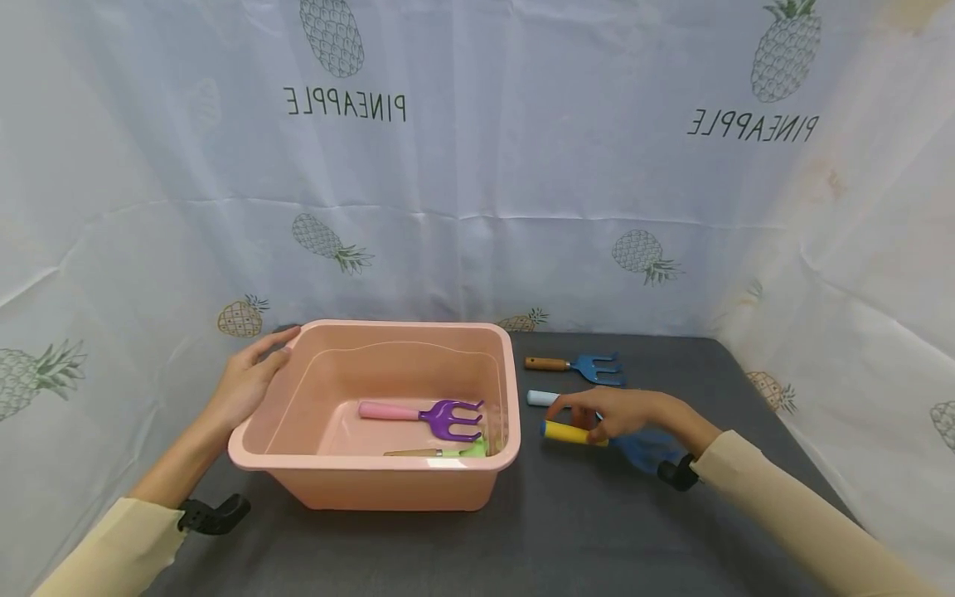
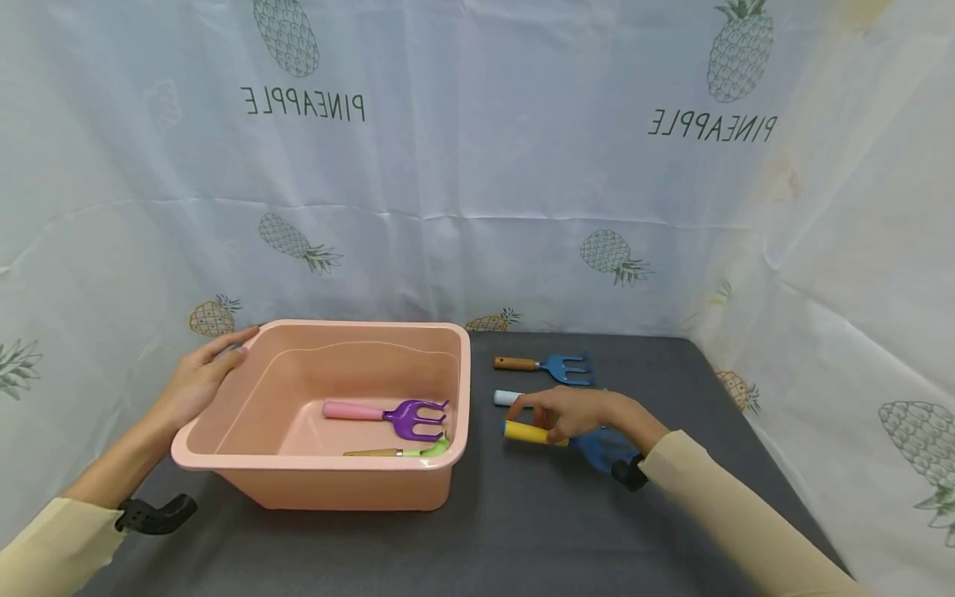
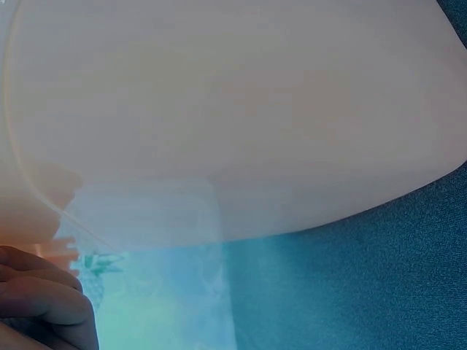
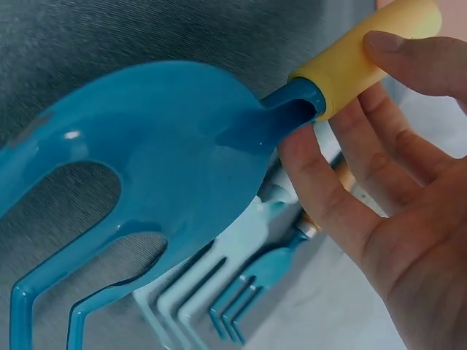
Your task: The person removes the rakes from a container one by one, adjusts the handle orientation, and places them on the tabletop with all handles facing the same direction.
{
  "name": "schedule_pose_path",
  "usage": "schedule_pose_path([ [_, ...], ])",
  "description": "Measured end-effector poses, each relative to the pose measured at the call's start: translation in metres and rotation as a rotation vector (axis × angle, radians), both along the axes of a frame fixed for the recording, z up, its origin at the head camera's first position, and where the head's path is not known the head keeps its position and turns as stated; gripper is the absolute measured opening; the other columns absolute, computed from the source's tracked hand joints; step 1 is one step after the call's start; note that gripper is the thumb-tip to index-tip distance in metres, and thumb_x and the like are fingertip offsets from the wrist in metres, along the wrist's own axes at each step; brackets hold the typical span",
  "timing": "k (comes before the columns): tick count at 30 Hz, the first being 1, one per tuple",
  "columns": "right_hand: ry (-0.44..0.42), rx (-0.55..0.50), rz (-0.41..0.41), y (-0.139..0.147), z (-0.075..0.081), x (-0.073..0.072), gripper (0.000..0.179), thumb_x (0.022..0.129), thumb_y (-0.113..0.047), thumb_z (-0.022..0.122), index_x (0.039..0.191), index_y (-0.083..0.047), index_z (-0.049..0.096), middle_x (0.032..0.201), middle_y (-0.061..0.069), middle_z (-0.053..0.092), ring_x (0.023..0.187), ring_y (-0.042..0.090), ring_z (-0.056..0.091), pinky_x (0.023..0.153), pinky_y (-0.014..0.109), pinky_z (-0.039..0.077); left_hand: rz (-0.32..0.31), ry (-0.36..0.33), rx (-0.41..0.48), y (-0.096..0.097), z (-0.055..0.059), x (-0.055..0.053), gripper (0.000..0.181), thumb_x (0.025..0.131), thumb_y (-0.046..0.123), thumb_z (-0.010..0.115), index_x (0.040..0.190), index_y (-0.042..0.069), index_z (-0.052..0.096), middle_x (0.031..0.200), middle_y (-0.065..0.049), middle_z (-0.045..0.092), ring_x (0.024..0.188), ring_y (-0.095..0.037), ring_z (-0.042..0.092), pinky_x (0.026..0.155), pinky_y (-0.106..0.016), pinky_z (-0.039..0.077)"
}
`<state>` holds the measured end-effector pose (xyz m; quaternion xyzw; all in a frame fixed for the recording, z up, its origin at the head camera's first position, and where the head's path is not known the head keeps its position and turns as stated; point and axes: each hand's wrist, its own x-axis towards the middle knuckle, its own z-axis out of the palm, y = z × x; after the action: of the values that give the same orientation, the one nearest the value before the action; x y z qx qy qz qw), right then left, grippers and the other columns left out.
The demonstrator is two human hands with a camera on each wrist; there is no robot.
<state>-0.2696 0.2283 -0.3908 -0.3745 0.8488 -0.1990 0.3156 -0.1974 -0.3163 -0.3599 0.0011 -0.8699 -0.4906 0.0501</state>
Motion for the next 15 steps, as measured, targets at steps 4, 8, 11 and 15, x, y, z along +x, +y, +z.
schedule_pose_path([
  [4,-0.019,0.006,0.002,-0.001,-0.01,0.0,0.061,0.094,0.002,0.068,0.147,-0.023,0.052,0.118,-0.001,0.07,0.099,0.011,0.067,0.089,0.034,0.057,-0.002,-0.007,-0.002,0.0,0.0,0.0,0.058,0.111,0.043,0.04,0.163,0.016,0.035,0.159,-0.027,0.043,0.093,0.013,0.06,0.075,-0.019,0.057],
  [8,-0.034,0.016,0.005,-0.001,-0.018,-0.001,0.062,0.093,0.003,0.068,0.145,-0.026,0.053,0.116,-0.001,0.07,0.098,0.011,0.068,0.088,0.031,0.057,0.0,-0.006,-0.006,0.001,0.001,0.0,0.059,0.111,0.043,0.041,0.162,0.015,0.036,0.159,-0.027,0.043,0.093,0.013,0.059,0.075,-0.018,0.057],
  [11,-0.051,0.012,0.002,-0.001,-0.022,-0.002,0.063,0.092,0.004,0.068,0.144,-0.027,0.055,0.117,-0.001,0.069,0.098,0.011,0.068,0.087,0.03,0.057,0.0,-0.003,-0.004,0.001,0.001,0.0,0.059,0.111,0.043,0.041,0.162,0.015,0.036,0.159,-0.027,0.042,0.093,0.014,0.059,0.076,-0.018,0.056],
  [15,-0.064,0.008,0.001,-0.002,-0.025,-0.002,0.063,0.092,0.005,0.068,0.144,-0.027,0.055,0.118,0.0,0.069,0.099,0.011,0.068,0.086,0.029,0.057,-0.001,-0.01,0.001,0.0,0.001,0.0,0.059,0.111,0.044,0.041,0.162,0.016,0.036,0.16,-0.026,0.04,0.093,0.014,0.059,0.076,-0.018,0.056],
])
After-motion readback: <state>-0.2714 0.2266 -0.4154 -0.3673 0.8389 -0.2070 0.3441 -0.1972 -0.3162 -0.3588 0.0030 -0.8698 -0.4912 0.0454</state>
